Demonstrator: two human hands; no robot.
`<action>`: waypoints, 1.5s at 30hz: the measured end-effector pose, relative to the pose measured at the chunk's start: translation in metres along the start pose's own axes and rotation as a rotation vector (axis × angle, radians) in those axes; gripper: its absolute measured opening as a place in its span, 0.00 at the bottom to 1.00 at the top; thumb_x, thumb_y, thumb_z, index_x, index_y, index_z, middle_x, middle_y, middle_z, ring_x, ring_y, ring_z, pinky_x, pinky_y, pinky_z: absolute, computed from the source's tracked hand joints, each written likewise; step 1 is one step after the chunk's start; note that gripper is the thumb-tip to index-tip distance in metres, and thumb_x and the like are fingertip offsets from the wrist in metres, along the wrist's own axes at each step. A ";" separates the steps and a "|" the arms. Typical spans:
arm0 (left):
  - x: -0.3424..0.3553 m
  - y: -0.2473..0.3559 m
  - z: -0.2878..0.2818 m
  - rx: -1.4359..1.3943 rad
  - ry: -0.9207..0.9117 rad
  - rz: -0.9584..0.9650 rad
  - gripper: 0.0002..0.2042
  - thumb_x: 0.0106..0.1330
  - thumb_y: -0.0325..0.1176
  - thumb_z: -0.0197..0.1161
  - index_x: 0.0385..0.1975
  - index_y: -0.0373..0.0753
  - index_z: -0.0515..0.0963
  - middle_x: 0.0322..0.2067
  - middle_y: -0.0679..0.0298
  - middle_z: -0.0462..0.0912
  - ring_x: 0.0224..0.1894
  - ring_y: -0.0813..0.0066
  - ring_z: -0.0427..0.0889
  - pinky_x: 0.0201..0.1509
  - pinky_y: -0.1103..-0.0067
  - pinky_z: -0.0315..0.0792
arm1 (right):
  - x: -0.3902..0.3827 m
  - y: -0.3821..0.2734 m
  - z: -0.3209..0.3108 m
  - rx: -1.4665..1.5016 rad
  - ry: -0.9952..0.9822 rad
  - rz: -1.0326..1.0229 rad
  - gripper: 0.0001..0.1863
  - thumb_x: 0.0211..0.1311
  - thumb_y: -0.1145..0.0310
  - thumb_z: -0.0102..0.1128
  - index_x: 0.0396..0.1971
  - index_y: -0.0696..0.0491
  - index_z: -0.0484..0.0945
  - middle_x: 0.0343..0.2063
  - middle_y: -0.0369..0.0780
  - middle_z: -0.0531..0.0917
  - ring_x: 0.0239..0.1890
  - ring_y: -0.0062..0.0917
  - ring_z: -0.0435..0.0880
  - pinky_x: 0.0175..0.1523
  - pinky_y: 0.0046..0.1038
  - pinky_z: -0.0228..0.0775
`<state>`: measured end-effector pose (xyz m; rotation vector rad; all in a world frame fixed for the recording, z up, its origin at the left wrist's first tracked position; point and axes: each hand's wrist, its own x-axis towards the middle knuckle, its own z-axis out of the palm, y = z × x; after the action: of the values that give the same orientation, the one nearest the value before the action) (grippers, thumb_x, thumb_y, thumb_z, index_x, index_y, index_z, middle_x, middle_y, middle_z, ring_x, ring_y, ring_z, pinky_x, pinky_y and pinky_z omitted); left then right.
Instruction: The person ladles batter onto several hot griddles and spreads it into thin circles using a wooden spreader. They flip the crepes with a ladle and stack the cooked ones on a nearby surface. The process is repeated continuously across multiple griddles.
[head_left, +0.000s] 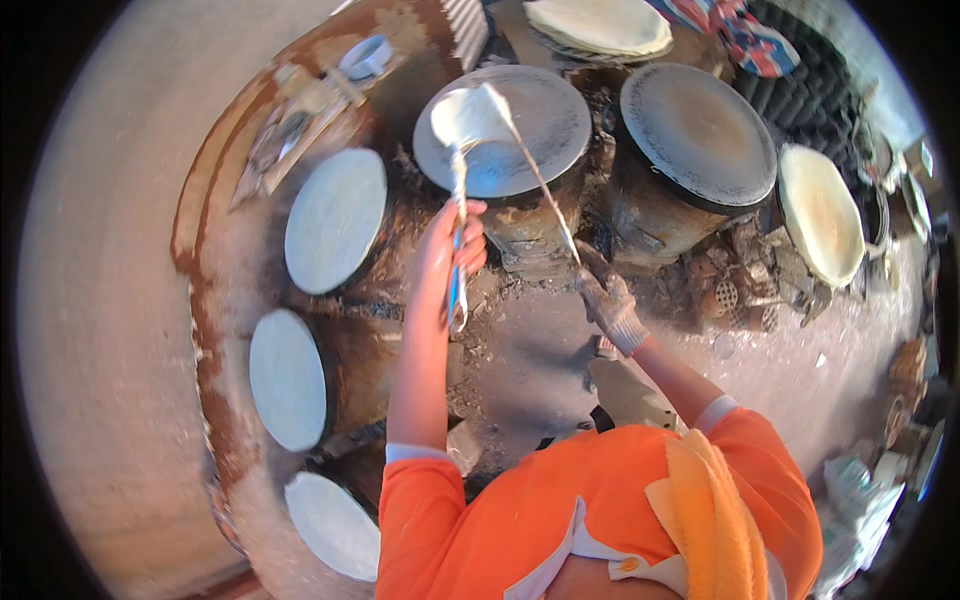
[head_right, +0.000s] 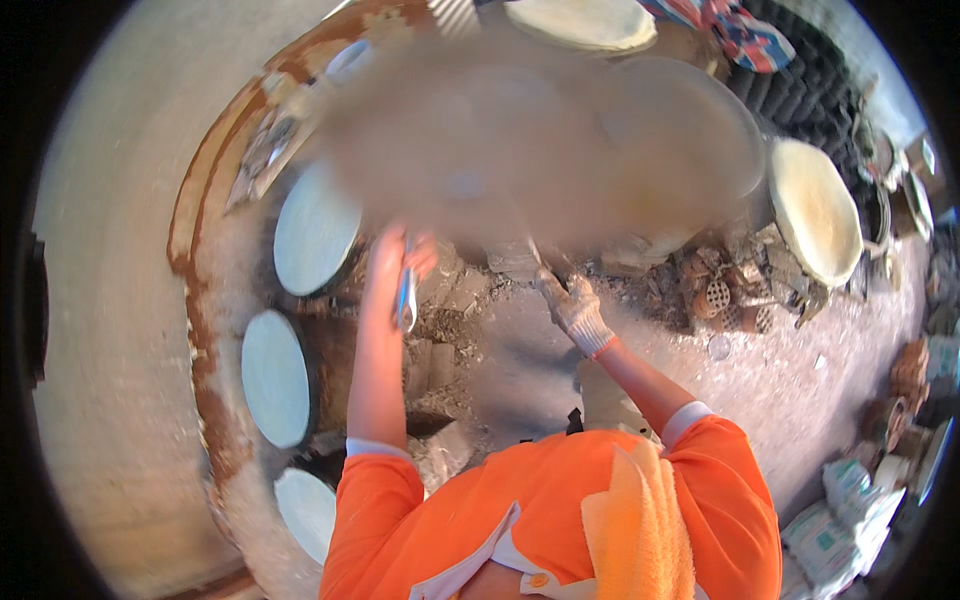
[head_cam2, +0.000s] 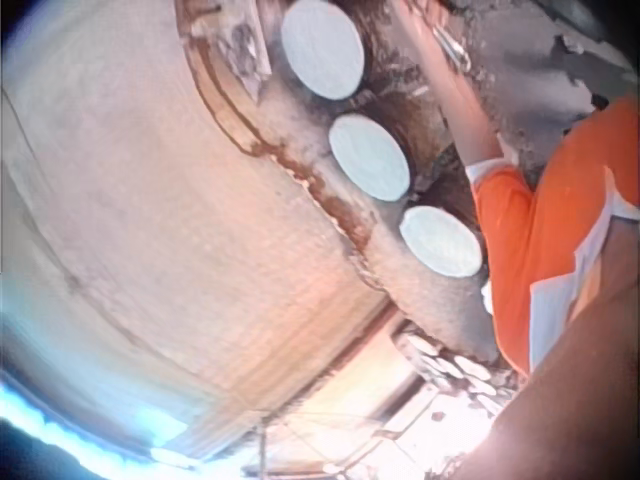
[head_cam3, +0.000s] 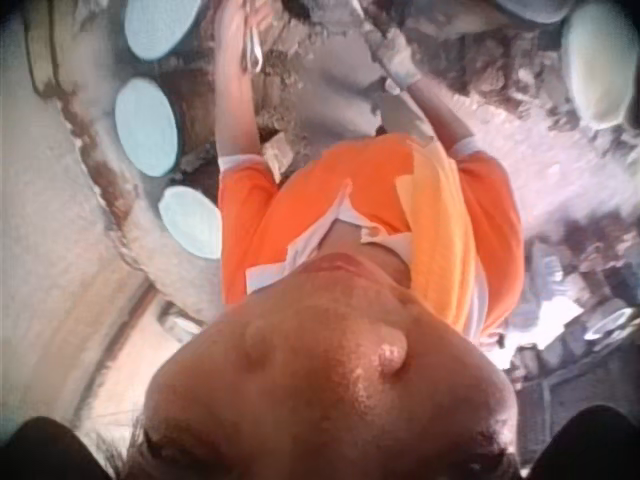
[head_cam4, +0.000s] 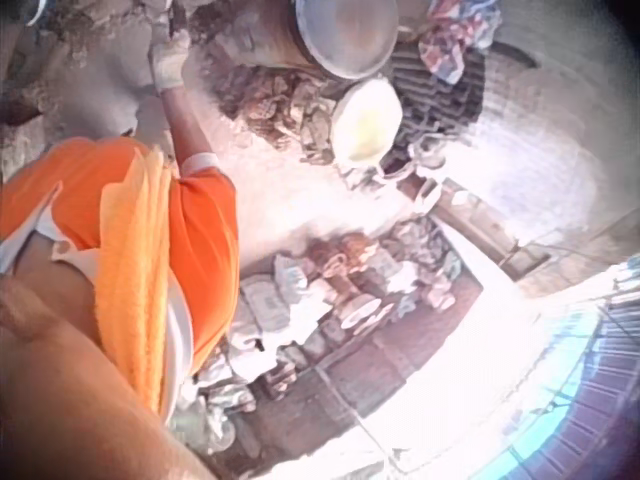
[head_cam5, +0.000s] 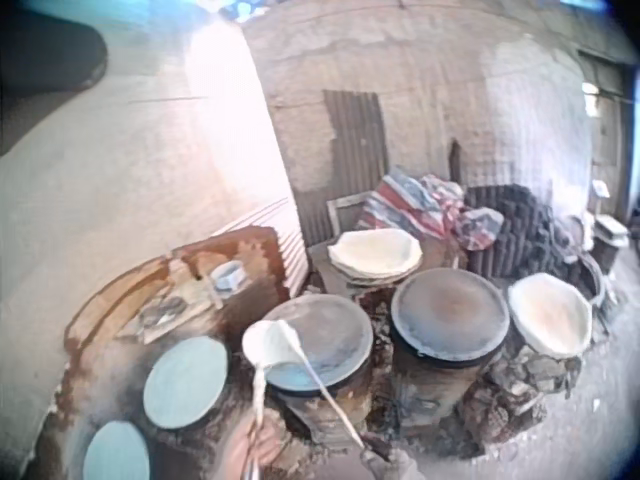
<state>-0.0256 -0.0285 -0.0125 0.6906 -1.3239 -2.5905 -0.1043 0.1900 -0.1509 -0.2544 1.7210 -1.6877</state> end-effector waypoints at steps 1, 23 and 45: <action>0.041 0.001 0.010 0.063 0.020 -0.049 0.16 0.69 0.42 0.38 0.37 0.35 0.67 0.15 0.72 0.62 0.09 0.87 0.54 0.12 0.85 0.53 | 0.025 0.003 -0.003 -0.077 0.065 0.016 0.18 0.56 0.59 0.56 0.43 0.54 0.73 0.32 0.40 0.79 0.36 0.19 0.75 0.39 0.20 0.67; 0.326 0.006 -0.067 1.883 0.003 0.736 0.27 0.58 0.26 0.46 0.60 0.44 0.56 0.32 0.50 0.75 0.31 0.56 0.80 0.33 0.67 0.75 | 0.114 -0.033 0.076 -0.712 0.723 -0.090 0.20 0.59 0.72 0.48 0.53 0.54 0.66 0.44 0.42 0.77 0.44 0.22 0.77 0.46 0.24 0.68; 0.174 0.054 -0.102 1.480 0.505 0.280 0.25 0.61 0.31 0.49 0.60 0.52 0.58 0.26 0.48 0.77 0.31 0.51 0.77 0.34 0.63 0.71 | 0.219 -0.113 0.083 -1.315 0.033 -0.030 0.25 0.61 0.50 0.39 0.59 0.39 0.58 0.36 0.44 0.79 0.39 0.39 0.79 0.40 0.38 0.71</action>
<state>-0.1355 -0.1929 -0.0780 1.0354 -2.6334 -0.7355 -0.2527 -0.0194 -0.1113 -0.8156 2.5973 -0.3246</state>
